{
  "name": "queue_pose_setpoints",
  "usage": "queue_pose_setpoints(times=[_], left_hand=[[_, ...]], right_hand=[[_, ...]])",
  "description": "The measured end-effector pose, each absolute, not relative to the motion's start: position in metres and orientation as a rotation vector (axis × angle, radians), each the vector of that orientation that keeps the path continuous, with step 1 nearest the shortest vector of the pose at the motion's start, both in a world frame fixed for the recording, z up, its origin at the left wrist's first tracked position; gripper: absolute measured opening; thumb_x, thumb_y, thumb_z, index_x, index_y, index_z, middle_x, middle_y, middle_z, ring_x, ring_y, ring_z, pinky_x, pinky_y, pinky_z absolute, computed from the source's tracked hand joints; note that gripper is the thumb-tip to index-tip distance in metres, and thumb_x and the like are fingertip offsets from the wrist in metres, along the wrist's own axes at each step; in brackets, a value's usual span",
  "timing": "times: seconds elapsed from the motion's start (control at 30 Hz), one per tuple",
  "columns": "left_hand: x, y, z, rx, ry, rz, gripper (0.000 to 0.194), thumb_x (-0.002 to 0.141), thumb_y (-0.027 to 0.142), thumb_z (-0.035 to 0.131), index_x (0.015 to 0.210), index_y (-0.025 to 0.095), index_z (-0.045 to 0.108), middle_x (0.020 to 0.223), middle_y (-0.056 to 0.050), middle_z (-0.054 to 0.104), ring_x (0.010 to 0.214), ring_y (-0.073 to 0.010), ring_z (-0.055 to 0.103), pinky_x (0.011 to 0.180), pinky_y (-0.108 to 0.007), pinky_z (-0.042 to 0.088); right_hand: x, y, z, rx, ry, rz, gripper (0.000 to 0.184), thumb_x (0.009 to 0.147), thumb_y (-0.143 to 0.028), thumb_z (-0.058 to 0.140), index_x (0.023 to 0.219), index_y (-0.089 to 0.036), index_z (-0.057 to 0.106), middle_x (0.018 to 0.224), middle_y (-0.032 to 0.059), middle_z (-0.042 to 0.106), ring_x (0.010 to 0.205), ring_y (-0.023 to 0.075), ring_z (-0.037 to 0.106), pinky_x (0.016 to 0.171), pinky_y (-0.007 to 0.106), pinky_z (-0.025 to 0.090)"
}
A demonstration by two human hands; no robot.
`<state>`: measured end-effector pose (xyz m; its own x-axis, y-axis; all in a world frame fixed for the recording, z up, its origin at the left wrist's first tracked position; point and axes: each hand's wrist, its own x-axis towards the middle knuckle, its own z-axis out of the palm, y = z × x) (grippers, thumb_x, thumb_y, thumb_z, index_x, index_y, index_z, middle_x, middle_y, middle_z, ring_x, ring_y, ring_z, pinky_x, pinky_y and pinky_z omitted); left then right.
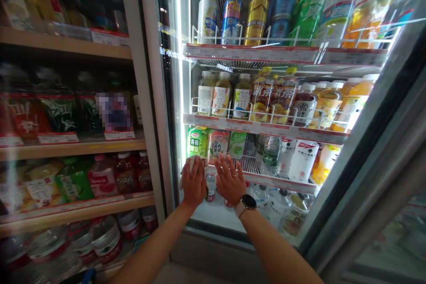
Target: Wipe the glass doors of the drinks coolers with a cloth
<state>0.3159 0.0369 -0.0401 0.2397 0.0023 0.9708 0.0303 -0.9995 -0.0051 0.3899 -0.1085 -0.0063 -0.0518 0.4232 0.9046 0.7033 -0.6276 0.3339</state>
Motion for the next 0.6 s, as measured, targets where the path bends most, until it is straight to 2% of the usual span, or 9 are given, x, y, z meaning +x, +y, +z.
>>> queue_pose_setpoints(times=[0.13,0.3,0.47,0.6], left_hand=[[0.308,0.066,-0.021,-2.393,-0.098,-1.95,0.057,0.096,0.021,0.038,0.152,0.021,0.027,0.155,-0.008,0.035,0.149,-0.025,0.013,0.122,-0.046,0.019],[0.311,0.073,-0.007,-2.297,-0.267,-2.148,0.059,0.096,0.02,0.039,0.153,0.017,0.022,0.157,-0.012,0.028,0.15,-0.0266,0.01,0.121,-0.05,0.019],[0.324,0.045,-0.027,-2.264,-0.023,-2.086,0.06,0.094,0.02,0.044,0.152,0.019,0.028,0.153,-0.009,0.04,0.149,-0.0278,0.014,0.121,-0.049,0.021],[0.321,0.043,-0.028,-2.271,0.203,-1.921,0.06,0.094,0.016,0.043,0.151,0.024,0.029,0.146,-0.003,0.05,0.149,-0.023,0.017,0.12,-0.042,0.025]], right_hand=[[0.391,-0.108,-0.007,-1.979,-1.221,-1.733,0.071,0.089,-0.028,0.053,0.153,-0.02,0.024,0.148,0.0091,0.047,0.145,0.0242,0.029,0.121,0.045,0.014],[0.39,-0.108,-0.006,-1.988,-1.22,-1.728,0.07,0.09,-0.029,0.053,0.153,-0.02,0.026,0.149,0.0085,0.046,0.147,0.0237,0.025,0.122,0.045,0.014],[0.389,-0.108,-0.005,-1.97,-1.224,-1.743,0.064,0.09,-0.028,0.053,0.151,-0.019,0.033,0.149,0.0084,0.046,0.148,0.0227,0.022,0.122,0.044,0.013],[0.39,-0.109,-0.006,-1.959,-1.234,-1.741,0.063,0.091,-0.027,0.051,0.151,-0.019,0.032,0.15,0.0083,0.044,0.148,0.023,0.021,0.122,0.045,0.013]])
